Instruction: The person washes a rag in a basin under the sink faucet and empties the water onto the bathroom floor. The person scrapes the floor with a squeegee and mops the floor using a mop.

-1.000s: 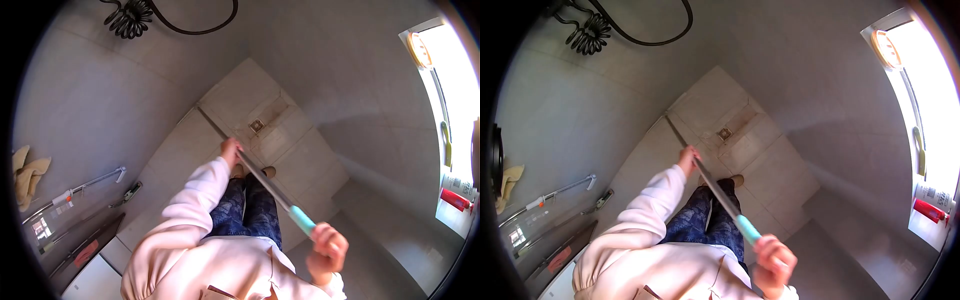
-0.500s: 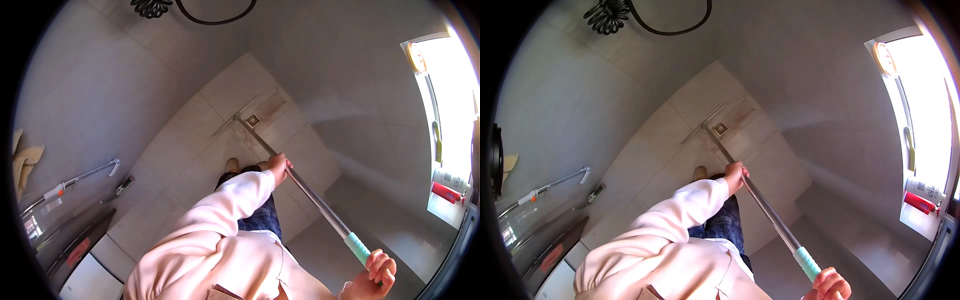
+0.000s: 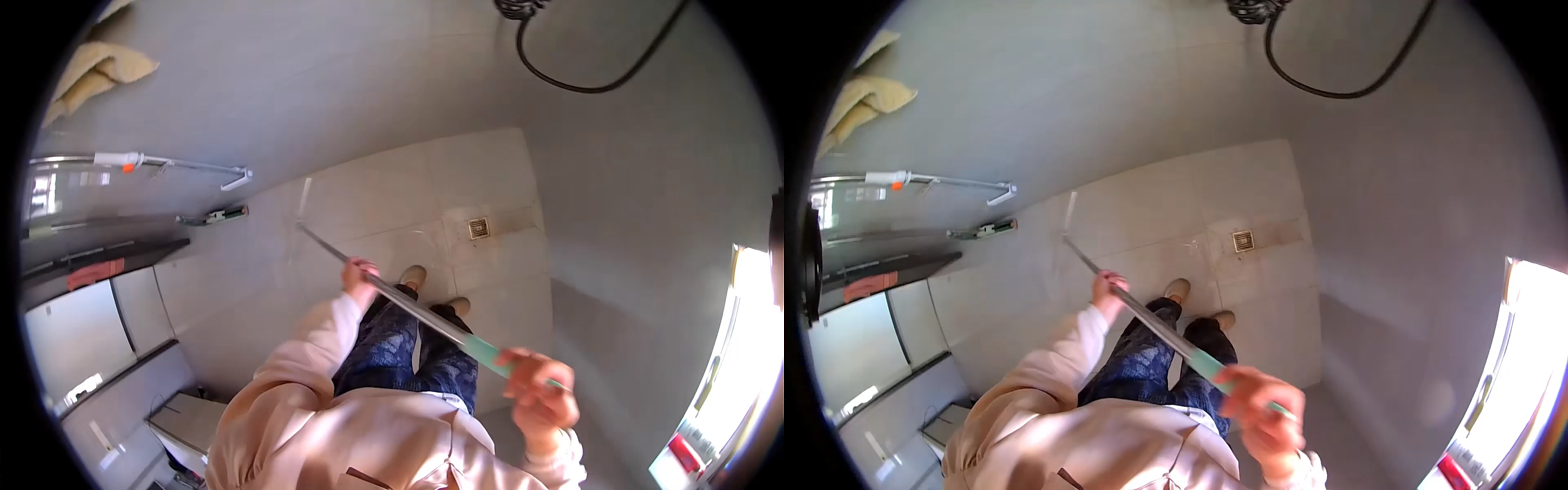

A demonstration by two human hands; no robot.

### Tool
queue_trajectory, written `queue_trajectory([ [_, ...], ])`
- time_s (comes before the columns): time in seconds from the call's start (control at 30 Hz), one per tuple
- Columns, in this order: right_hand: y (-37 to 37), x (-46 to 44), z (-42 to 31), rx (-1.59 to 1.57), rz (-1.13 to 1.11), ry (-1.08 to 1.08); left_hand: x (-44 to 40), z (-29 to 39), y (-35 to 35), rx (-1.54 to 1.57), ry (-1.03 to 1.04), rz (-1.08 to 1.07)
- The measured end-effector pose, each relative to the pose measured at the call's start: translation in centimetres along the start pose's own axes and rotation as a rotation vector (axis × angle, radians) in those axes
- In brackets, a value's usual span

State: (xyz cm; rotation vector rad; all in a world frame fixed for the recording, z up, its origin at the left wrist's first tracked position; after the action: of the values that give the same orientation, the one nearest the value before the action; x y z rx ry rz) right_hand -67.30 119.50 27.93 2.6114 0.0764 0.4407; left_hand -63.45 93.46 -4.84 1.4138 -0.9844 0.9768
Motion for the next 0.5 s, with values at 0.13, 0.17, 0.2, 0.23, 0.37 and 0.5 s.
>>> queue_trajectory([
  [0.13, 6.6, -6.0, 9.3, 0.074, -0.457, 0.061, -4.9, 14.1, -5.3, 0.162, 0.258, -0.222],
  [0.17, 8.1, -6.9, 11.6, 0.061, -0.469, 0.014, -5.6, 16.7, -6.2, 0.17, 0.337, -0.253],
  [0.2, 8.8, -7.7, 13.9, 0.001, -0.493, 0.0, -6.4, 18.9, -7.1, 0.183, 0.346, -0.256],
  [0.23, 9.1, -8.4, 15.7, -0.074, -0.555, 0.029, -7.4, 20.8, -7.7, 0.186, 0.264, -0.166],
  [0.37, 6.9, -8.8, 15.2, -0.069, -0.34, -0.07, -11.6, 18.6, -6.8, -0.165, 0.445, -0.089],
  [0.5, -1.9, -9.4, 7.2, 0.147, -0.312, -0.147, -14.6, 5.9, -4.1, -0.438, 0.54, -0.211],
])
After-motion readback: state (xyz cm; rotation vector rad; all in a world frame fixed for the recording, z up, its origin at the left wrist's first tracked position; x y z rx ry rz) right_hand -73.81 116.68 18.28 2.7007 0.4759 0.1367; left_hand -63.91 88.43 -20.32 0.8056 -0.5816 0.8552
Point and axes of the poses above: each hand's wrist, its own x-axis away from the middle knuckle, its own y-axis out of the palm, z = x × y, the point moved 2 cm from there along -x, towards the middle knuckle, and after that the axes turned 3 degrees about -x, right-handed, at the moved point
